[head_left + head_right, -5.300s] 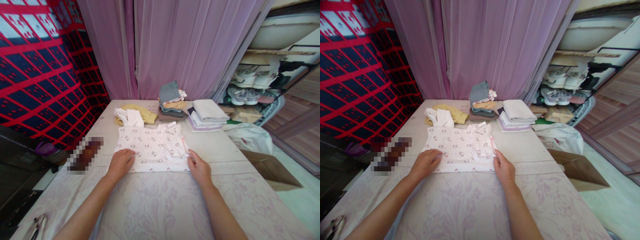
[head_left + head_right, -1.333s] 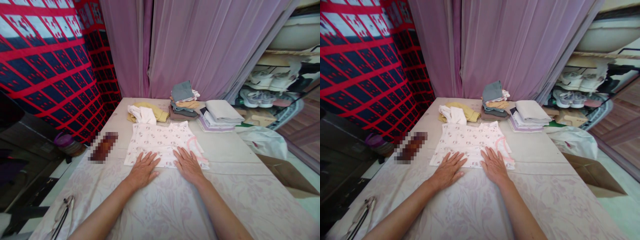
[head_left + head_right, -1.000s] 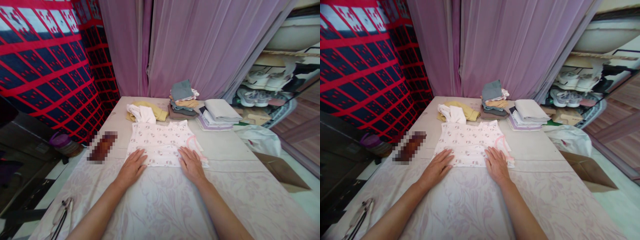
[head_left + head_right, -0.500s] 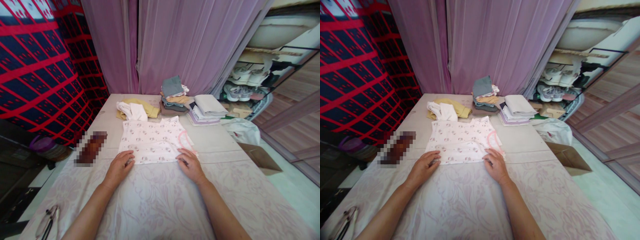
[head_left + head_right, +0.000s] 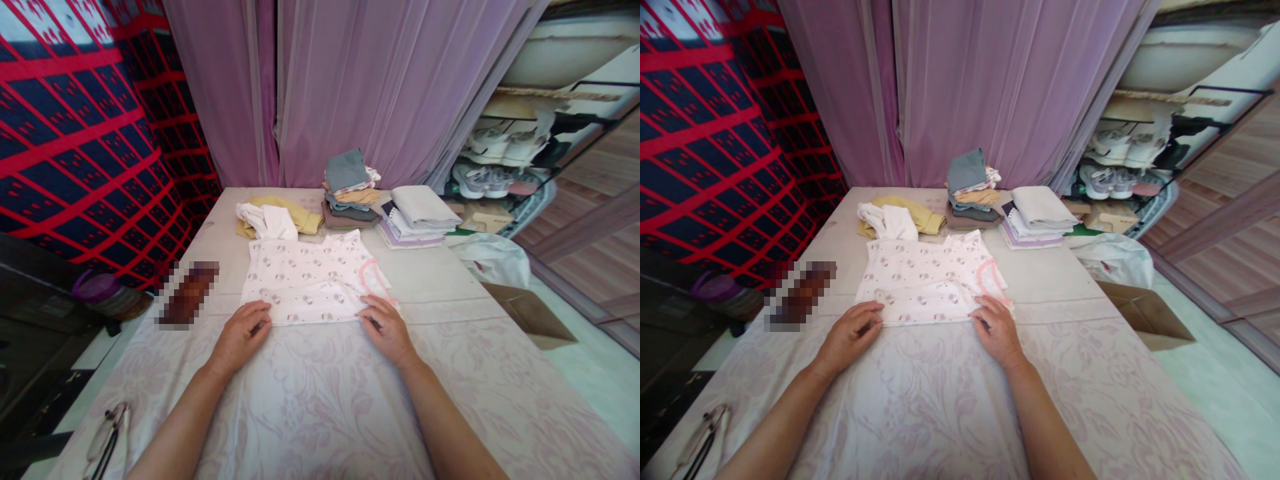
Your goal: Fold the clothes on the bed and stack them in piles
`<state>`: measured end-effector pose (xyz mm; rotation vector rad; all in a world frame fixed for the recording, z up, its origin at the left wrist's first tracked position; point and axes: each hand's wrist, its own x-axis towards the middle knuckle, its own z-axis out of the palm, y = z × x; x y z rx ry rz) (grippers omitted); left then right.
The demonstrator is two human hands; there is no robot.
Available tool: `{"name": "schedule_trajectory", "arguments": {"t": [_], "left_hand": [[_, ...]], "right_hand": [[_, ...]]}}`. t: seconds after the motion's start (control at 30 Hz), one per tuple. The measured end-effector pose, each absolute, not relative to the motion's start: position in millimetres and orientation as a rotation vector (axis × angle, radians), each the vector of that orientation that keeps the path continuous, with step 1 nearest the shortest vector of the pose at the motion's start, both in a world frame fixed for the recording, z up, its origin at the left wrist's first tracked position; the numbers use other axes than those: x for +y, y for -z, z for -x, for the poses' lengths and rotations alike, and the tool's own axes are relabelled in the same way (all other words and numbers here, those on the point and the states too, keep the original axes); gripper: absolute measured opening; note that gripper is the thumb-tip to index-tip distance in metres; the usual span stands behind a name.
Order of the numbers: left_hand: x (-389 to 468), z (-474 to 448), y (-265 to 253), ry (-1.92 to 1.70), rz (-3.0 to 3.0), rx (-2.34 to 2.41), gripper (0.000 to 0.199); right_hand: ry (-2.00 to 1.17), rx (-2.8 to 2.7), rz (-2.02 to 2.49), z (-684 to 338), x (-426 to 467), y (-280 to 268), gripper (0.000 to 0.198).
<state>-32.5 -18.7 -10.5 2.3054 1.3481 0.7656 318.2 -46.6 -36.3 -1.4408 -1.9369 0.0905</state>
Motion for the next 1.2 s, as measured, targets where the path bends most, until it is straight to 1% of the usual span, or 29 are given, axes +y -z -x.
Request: {"name": "schedule_trajectory", "arguments": {"t": [0.13,0.23,0.3,0.4,0.47,0.53,0.73,0.87,0.93,1.0,1.13,1.2], "left_hand": [[-20.0,32.1,7.0,-0.743,-2.421,1.343,0.014],[-15.4,24.6,2.6,-0.714,-2.507,1.395,0.020],[-8.9,13.4,1.6,-0.648,-2.564,1.403,0.026],[2.1,-8.8,5.9,-0.442,-2.644,1.368,0.042],[7.1,-21.1,11.8,-0.285,-2.685,1.371,0.052],[9.4,-27.5,18.0,-0.179,-2.708,1.395,0.057],[10.3,-24.1,26.5,-0.141,-2.743,1.431,0.059],[12.1,-23.1,26.1,-0.113,-2.739,1.421,0.060],[12.6,-23.3,26.4,-0.104,-2.734,1.422,0.060],[12.6,-22.9,27.2,-0.116,-2.742,1.425,0.060],[12.0,-20.3,29.5,-0.142,-2.776,1.416,0.059],[11.6,-18.8,30.4,-0.134,-2.786,1.405,0.058]], "right_hand": [[-0.065,-1.991,1.461,-319.2,-47.7,33.5,0.017],[-0.056,-1.997,1.484,-311.6,-44.8,23.8,0.019],[-0.076,-2.039,1.514,-298.3,-39.2,15.4,0.028],[-0.179,-2.236,1.584,-271.2,-27.9,7.4,0.043],[-0.257,-2.334,1.653,-256.3,-21.9,7.5,0.050],[-0.316,-2.364,1.702,-249.1,-19.0,10.2,0.053],[-0.393,-2.172,1.629,-277.9,-4.1,5.4,0.038],[-0.312,-1.952,1.861,-320.4,36.2,-9.2,0.033],[-0.269,-1.830,2.051,-340.3,62.8,-14.4,0.034],[-0.242,-1.746,2.140,-356.1,89.4,-16.4,0.037],[-0.241,-1.675,2.213,-372.7,133.0,-11.5,0.041],[-0.258,-1.678,2.230,-374.3,148.3,-7.1,0.040]]}}
